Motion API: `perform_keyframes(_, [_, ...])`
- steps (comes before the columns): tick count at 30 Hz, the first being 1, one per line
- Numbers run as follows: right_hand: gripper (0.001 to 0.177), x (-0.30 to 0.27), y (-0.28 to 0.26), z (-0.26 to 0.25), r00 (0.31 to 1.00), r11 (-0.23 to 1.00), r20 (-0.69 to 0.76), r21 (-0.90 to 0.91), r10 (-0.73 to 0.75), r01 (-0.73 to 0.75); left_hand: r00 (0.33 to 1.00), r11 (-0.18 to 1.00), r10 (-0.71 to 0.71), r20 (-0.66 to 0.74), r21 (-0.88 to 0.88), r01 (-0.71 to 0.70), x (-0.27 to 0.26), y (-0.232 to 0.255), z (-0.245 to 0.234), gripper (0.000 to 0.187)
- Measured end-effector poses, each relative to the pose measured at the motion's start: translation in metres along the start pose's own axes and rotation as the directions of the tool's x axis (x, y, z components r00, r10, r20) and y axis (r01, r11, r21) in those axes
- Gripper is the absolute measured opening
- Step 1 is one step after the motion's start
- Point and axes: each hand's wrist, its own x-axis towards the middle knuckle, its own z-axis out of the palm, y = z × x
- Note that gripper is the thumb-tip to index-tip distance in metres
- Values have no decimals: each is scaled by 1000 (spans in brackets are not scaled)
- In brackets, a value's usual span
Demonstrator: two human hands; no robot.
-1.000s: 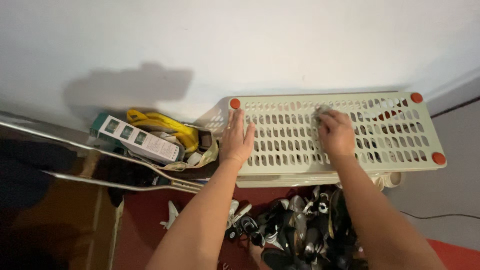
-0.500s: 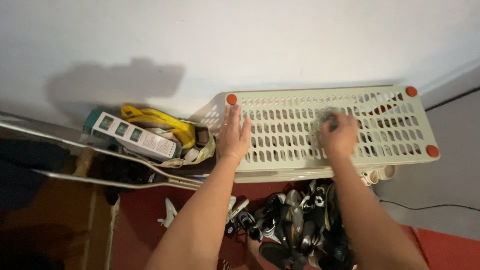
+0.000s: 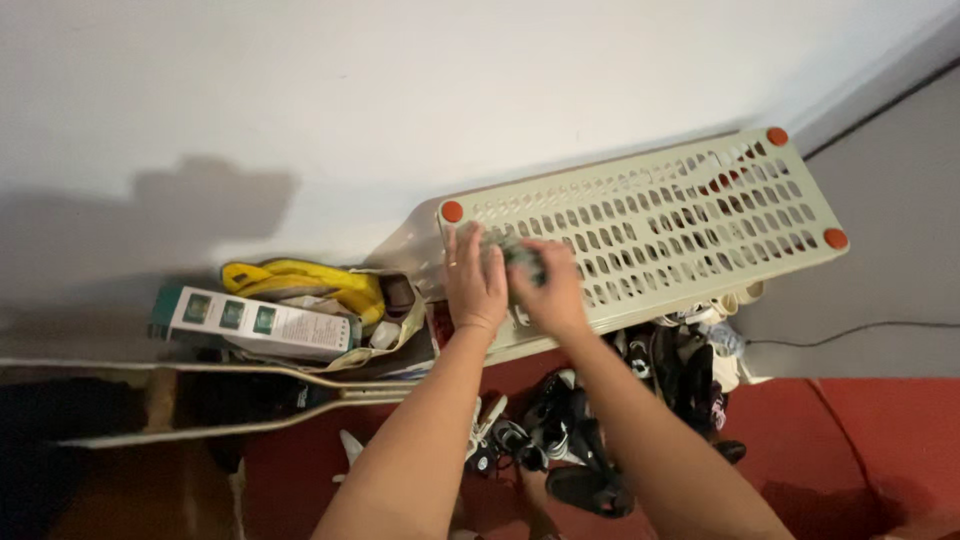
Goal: The person wipes the surfaces of a white plastic shoe rack using a cloth. They clean the top shelf and then move to the lower shelves, wiping the slatted surfaces and edges.
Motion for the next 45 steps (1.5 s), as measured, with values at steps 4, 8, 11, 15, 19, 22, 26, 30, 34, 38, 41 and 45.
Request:
perform_keyframes(4, [45,20,24,-43,948,869,-125,-377,294,-319,1000,994,-27,12,-105,28,-3,-6,2,48])
perform_keyframes(8, [60,9,15,-48,993,847,-28,-520,113,-111,994,994,102,-49,-39,-104,1,-8,7,43])
perform_keyframes(11, [56,1,9,-31,981,730,159,-683,109,29,992,992,98,-82,-68,-104,0,-9,8,40])
perform_keyframes(15, [45,1,34,-26,997,821,41,-566,-68,79,996,993,76,-50,-85,-81,1,-9,8,40])
perform_keyframes(19, [41,8,66,-39,997,877,31,-475,-71,77,999,998,35,5,-61,-34,5,-7,9,41])
perform_keyframes(22, [35,22,87,-63,999,786,39,-619,30,1,998,996,70,-4,-62,-70,0,-7,7,39])
perform_keyframes(26, [37,39,109,-106,991,640,-107,-768,-77,-33,1000,993,-13,-16,-116,11,3,-5,2,37])
perform_keyframes(30, [34,42,131,-128,967,597,-157,-802,-203,-5,998,997,63,-28,-51,-65,4,1,2,34])
perform_keyframes(34, [29,48,145,-124,978,746,-55,-655,-201,117,998,988,-63,0,-140,62,0,2,-8,38])
perform_keyframes(38, [22,55,148,-131,973,837,-13,-513,-230,191,971,964,-223,83,-128,232,4,11,-11,45])
perform_keyframes(41, [20,51,141,-130,955,848,-2,-460,-296,261,986,981,-167,30,-99,169,4,8,-10,51])
perform_keyframes(45, [14,46,113,-106,957,881,165,-378,-237,283,997,996,-71,-21,-63,69,6,3,-7,57])
